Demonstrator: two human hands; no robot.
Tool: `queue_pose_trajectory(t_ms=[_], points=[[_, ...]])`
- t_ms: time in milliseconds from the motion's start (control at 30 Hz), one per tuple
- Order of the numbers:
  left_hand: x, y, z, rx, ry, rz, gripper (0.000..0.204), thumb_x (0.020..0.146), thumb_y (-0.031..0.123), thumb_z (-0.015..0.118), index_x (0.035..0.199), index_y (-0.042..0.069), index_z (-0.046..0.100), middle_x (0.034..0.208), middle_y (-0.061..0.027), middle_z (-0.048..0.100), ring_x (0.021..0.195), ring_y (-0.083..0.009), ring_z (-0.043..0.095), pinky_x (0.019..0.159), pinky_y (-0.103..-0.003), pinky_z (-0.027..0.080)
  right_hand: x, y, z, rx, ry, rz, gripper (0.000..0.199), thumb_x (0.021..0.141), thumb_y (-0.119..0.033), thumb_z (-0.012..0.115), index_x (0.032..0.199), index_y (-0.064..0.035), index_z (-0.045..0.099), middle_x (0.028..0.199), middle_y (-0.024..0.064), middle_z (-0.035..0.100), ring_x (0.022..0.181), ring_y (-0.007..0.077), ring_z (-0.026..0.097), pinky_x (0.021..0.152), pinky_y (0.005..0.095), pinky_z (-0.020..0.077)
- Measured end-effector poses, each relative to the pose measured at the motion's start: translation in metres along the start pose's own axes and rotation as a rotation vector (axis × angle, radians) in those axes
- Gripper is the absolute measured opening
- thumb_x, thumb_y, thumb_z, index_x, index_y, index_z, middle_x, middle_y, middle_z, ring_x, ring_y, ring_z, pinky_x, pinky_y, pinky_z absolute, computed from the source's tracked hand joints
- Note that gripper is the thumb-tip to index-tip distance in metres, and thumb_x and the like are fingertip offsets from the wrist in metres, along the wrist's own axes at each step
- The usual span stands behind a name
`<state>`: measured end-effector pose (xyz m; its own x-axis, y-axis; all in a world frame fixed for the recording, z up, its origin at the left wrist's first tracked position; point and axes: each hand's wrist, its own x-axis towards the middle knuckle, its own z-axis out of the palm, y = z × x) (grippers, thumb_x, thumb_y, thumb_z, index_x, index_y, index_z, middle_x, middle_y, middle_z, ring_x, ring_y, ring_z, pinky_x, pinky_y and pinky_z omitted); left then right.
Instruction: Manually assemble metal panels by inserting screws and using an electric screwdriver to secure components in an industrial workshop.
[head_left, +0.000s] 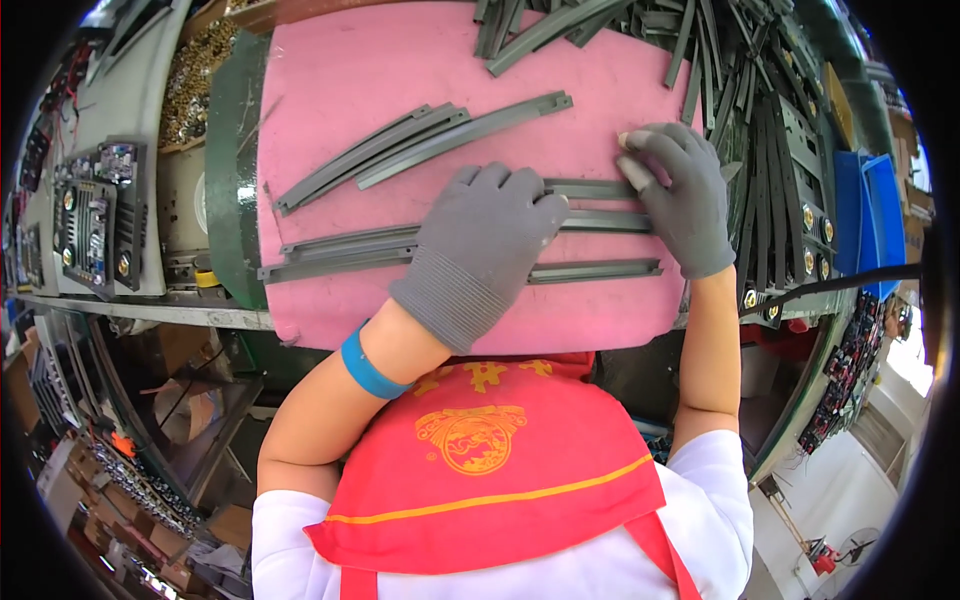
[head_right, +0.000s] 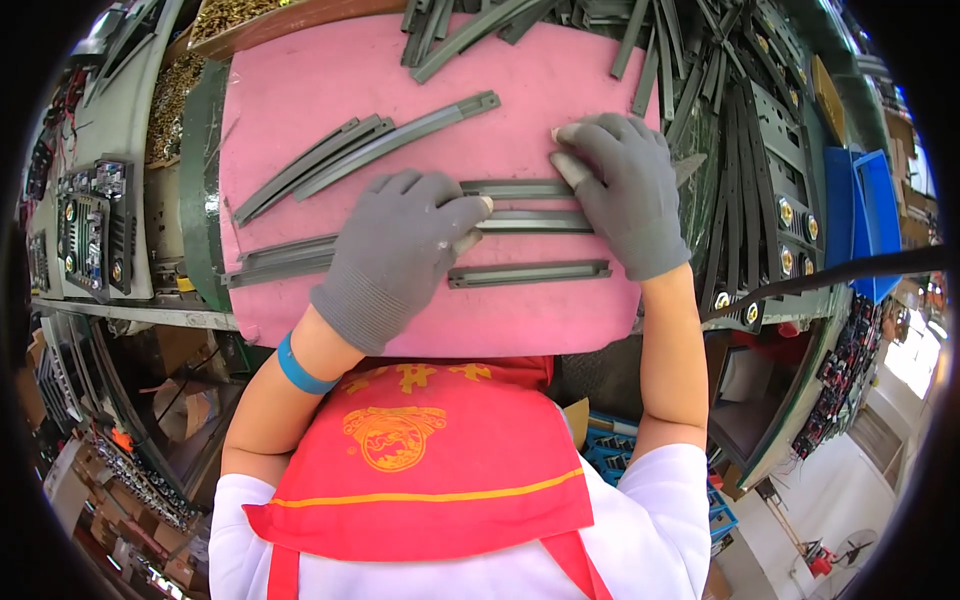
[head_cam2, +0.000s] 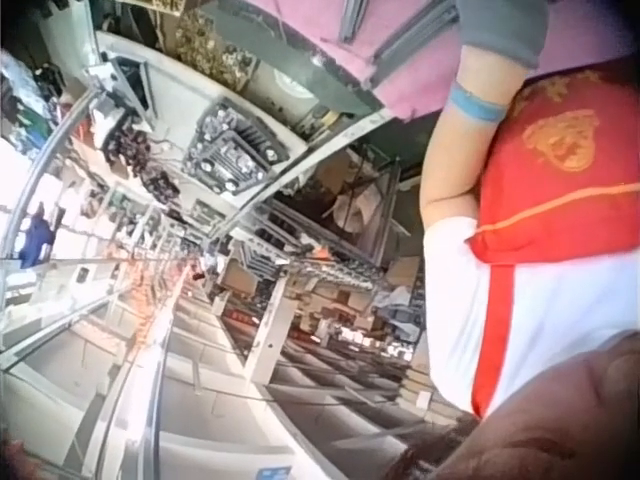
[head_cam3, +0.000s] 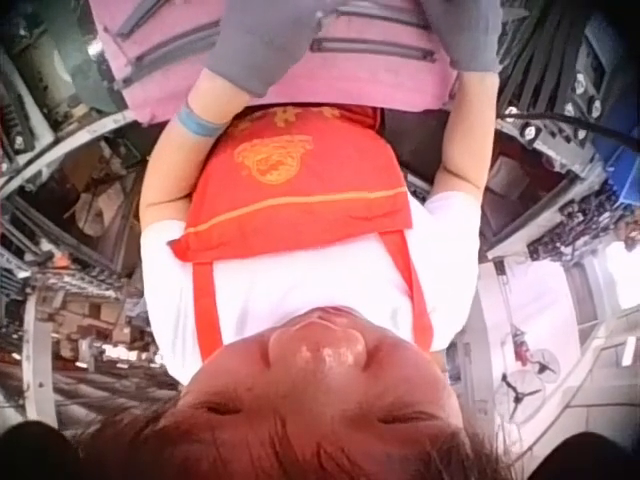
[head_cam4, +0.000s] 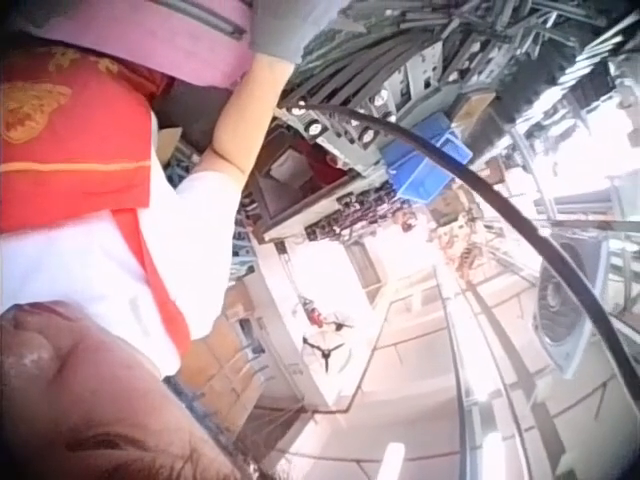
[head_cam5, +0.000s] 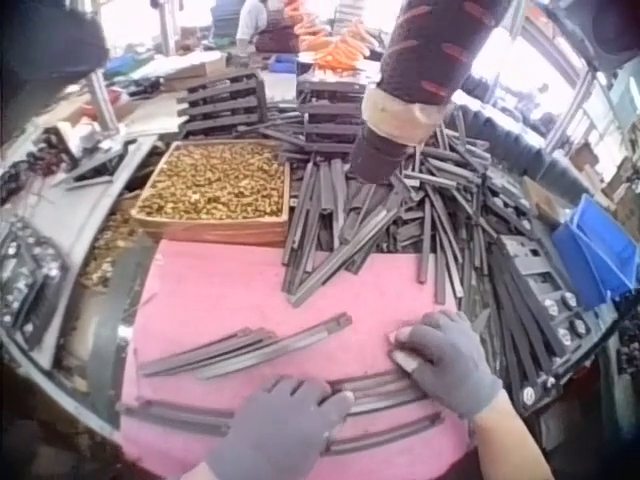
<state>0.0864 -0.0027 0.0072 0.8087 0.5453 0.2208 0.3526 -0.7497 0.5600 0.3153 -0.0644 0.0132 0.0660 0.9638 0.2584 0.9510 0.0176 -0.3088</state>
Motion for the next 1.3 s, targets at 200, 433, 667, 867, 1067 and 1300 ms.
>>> queue_pose_trajectory(t_ms=[200, 433, 667, 867, 1067, 1300], points=[[0.004, 0.004, 0.003, 0.115, -0.030, -0.041, 0.019, 0.080, 0.015, 0.070, 0.098, 0.011, 0.064, 0.088, -0.0069, 0.058, 0.084, -0.0273, 0.057, 0.075, -0.039, 0.046, 0.026, -0.022, 0.006, 0.237, -0.043, 0.045, 0.020, 0.084, -0.011, 0.068, 0.104, -0.0098, 0.069, 0.104, 0.0085, 0.066, 0.092, 0.0302, 0.063, 0.078, 0.0366, 0.0506], [-0.028, -0.016, -0.063, 0.201, 0.240, -0.314, 0.035, 0.078, 0.015, 0.072, 0.112, 0.015, 0.066, 0.102, -0.0093, 0.061, 0.095, -0.0273, 0.058, 0.084, -0.042, 0.045, 0.055, -0.045, 0.032, 0.200, -0.217, -0.202, 0.022, 0.083, -0.015, 0.069, 0.105, -0.0121, 0.070, 0.091, 0.0091, 0.062, 0.084, 0.0304, 0.060, 0.071, 0.0405, 0.0487], [-0.051, -0.113, -0.085, 0.124, 0.293, -0.515, 0.026, 0.086, 0.015, 0.067, 0.111, 0.009, 0.069, 0.104, -0.0144, 0.063, 0.091, -0.0336, 0.062, 0.079, -0.041, 0.050, 0.084, -0.061, 0.048, 0.226, -0.141, -0.140, 0.028, 0.082, -0.013, 0.071, 0.110, -0.0108, 0.068, 0.087, 0.0098, 0.061, 0.080, 0.0291, 0.060, 0.069, 0.0386, 0.0487], [-0.016, -0.144, -0.099, 0.345, 0.614, -0.224, 0.023, 0.087, 0.009, 0.063, 0.108, 0.010, 0.070, 0.105, -0.0130, 0.065, 0.093, -0.0324, 0.064, 0.080, -0.039, 0.053, 0.073, -0.044, 0.033, 0.675, -0.516, 0.024, 0.036, 0.077, 0.006, 0.070, 0.112, -0.0012, 0.062, 0.089, 0.0066, 0.063, 0.085, 0.0196, 0.062, 0.073, 0.0300, 0.0511], [-0.015, -0.111, -0.079, 0.175, 0.262, -0.019, 0.022, 0.079, 0.005, 0.067, 0.100, 0.012, 0.069, 0.104, -0.0058, 0.066, 0.100, -0.0279, 0.061, 0.089, -0.039, 0.047, 0.082, -0.048, 0.023, 0.441, -0.458, -0.174, 0.017, 0.078, 0.006, 0.067, 0.093, -0.0006, 0.061, 0.089, 0.0095, 0.062, 0.086, 0.0245, 0.063, 0.076, 0.0320, 0.0520], [-0.018, -0.118, -0.079, 0.394, 0.155, -0.083, 0.021, 0.079, 0.008, 0.069, 0.099, 0.014, 0.065, 0.094, -0.0041, 0.063, 0.093, -0.0270, 0.060, 0.086, -0.039, 0.045, 0.082, -0.041, 0.027, 0.362, -0.302, -0.024, 0.015, 0.079, 0.005, 0.066, 0.092, -0.0009, 0.063, 0.092, 0.0110, 0.062, 0.087, 0.0273, 0.062, 0.075, 0.0338, 0.0503]])
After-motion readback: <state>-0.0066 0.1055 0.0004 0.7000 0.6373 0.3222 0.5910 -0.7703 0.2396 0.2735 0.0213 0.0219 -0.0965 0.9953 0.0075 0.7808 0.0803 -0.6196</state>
